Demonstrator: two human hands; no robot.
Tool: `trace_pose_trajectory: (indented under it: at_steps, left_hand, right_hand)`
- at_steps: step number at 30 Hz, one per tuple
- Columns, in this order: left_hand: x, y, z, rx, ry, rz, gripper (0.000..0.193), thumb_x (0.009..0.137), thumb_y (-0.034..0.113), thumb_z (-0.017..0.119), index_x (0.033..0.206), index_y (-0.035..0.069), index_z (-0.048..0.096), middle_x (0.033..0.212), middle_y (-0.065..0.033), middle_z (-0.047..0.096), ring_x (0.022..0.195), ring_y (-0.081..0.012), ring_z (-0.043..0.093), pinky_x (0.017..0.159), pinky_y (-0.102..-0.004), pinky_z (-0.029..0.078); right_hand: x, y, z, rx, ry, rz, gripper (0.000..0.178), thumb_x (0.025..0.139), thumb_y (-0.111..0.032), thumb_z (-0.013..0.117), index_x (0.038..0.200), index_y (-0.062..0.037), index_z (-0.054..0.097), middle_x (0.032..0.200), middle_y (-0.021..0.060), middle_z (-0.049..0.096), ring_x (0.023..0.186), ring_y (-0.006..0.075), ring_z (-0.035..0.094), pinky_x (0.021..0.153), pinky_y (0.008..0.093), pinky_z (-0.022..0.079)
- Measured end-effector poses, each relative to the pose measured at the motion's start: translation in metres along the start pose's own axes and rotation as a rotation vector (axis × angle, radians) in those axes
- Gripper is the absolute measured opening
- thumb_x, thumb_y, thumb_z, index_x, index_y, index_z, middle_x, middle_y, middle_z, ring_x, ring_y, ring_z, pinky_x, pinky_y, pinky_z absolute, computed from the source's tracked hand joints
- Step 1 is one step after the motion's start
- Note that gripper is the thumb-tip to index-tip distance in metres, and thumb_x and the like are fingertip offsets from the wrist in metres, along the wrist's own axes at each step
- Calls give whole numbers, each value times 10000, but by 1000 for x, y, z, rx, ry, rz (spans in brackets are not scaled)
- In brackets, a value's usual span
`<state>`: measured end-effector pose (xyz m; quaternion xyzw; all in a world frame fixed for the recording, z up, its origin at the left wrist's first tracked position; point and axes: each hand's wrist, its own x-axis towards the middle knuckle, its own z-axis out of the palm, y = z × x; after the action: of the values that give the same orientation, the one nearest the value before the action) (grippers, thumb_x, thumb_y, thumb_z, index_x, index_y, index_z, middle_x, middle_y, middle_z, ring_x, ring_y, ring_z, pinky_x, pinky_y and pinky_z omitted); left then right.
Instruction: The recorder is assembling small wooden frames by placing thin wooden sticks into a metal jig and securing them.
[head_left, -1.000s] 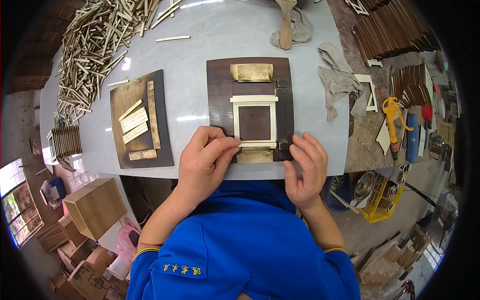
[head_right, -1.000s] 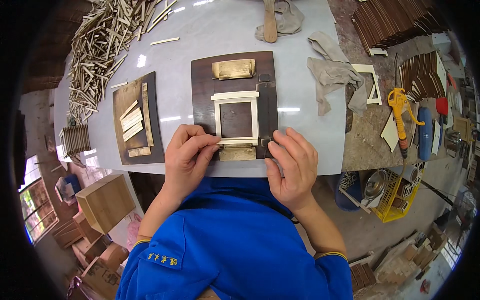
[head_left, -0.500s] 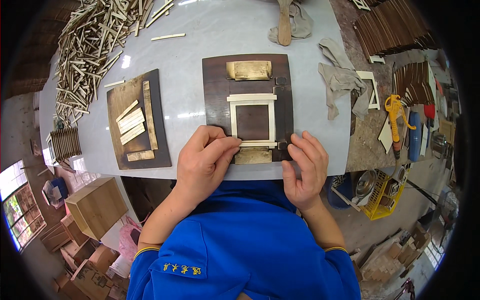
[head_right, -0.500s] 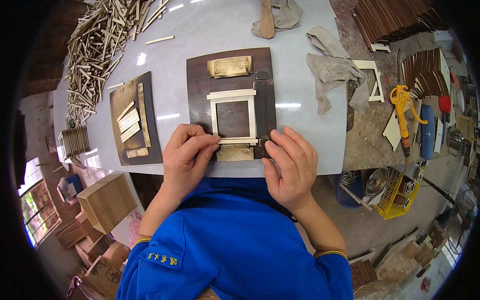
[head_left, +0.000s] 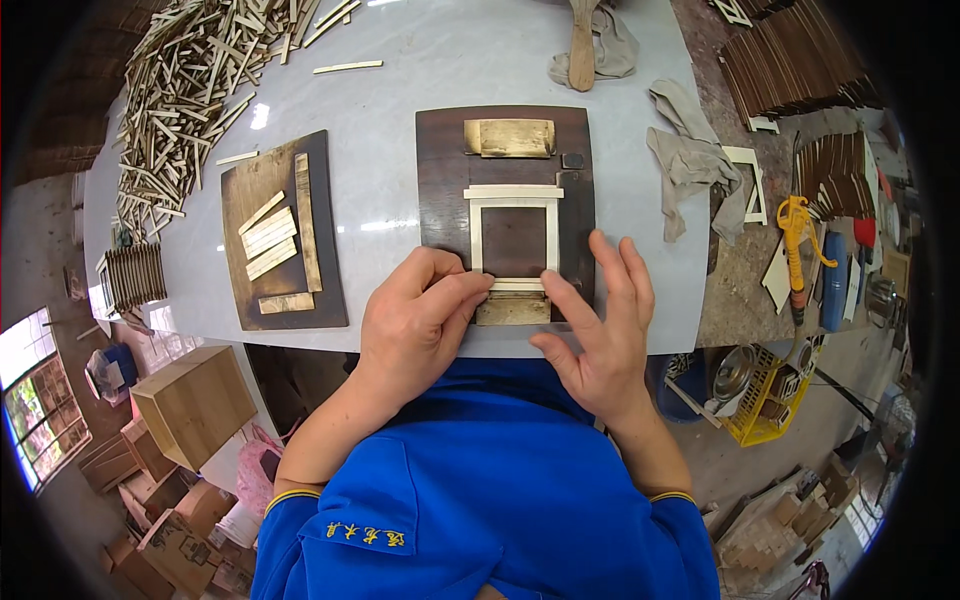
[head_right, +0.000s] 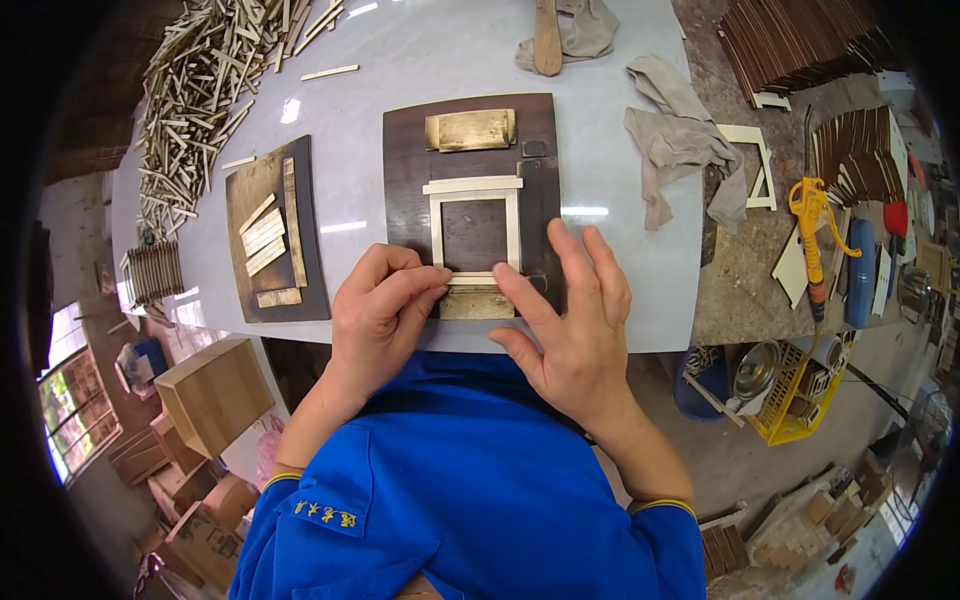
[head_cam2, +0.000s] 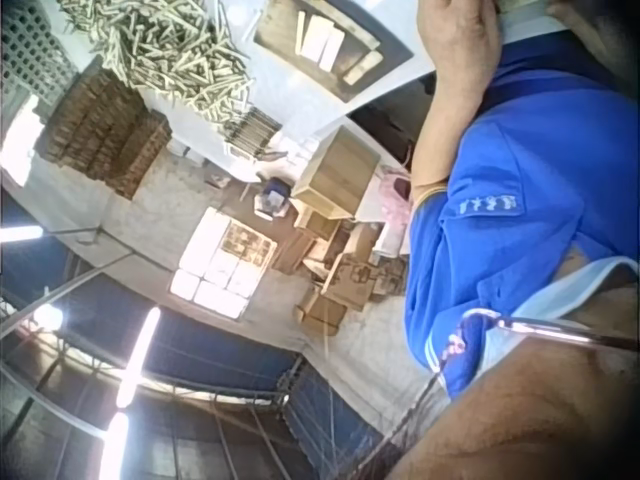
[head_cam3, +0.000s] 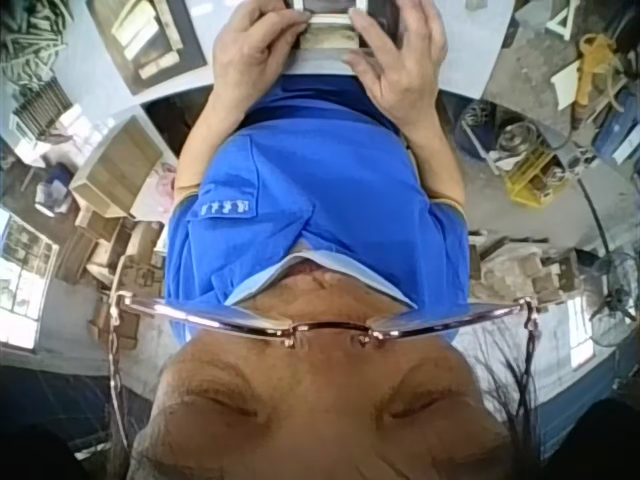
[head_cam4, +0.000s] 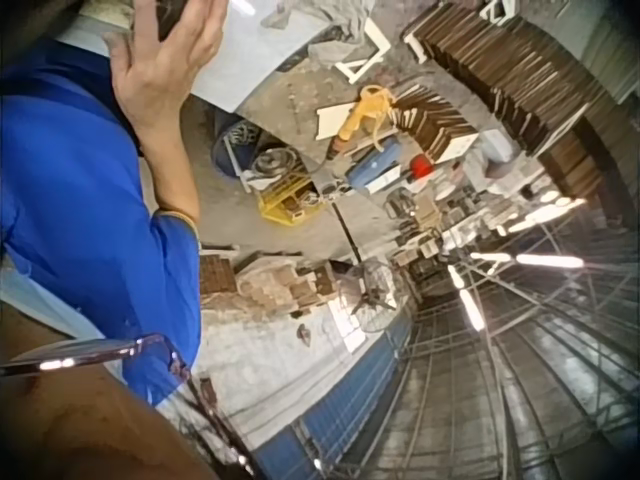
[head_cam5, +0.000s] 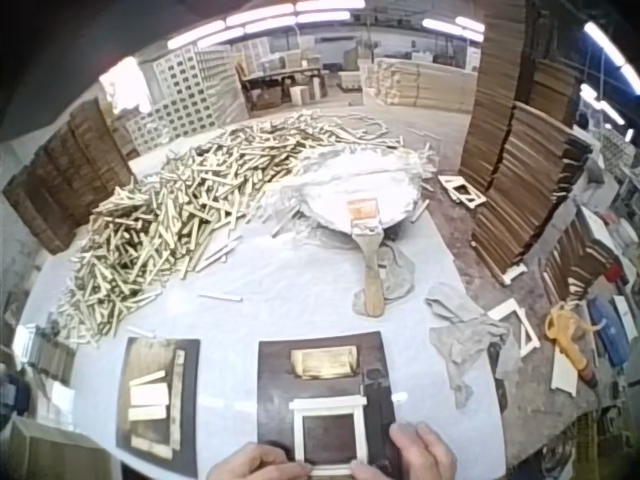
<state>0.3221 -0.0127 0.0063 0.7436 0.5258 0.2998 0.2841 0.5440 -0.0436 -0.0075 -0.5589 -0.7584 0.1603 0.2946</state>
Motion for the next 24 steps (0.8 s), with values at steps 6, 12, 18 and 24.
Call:
trace_pose_trajectory:
  at_steps: [6,12,18,24]
  left_hand:
    - [-1,2,-2,42,-16,19,171,860,10,765,1028,40,762,951,-60,617,711,-182,567,602,-298,473]
    - [-7,0,-5,97,-59,62,281,831,72,806,1105,41,754,1051,-87,621,777,-207,576,655,-311,494]
    - [-12,-4,-7,110,-106,80,409,797,138,843,1183,52,741,1152,-110,610,843,-225,575,713,-318,509]
    - [-14,-10,-3,35,-62,99,435,782,149,854,1191,57,740,1163,-108,613,847,-227,572,721,-315,512]
  right_hand:
    - [8,1,3,-37,-103,-38,469,943,-459,713,1313,-171,717,1634,191,403,1523,463,287,1203,529,275]
    - [13,2,5,-84,-90,-87,444,937,-448,716,1278,-165,723,1624,185,431,1532,432,282,1179,541,284]
    - [15,0,2,-103,-94,-163,448,948,-453,706,1270,-142,722,1606,165,471,1535,411,298,1161,542,303]
    - [21,-17,15,-95,-152,-234,485,945,-477,701,1279,-126,717,1604,129,489,1531,393,322,1161,541,306]
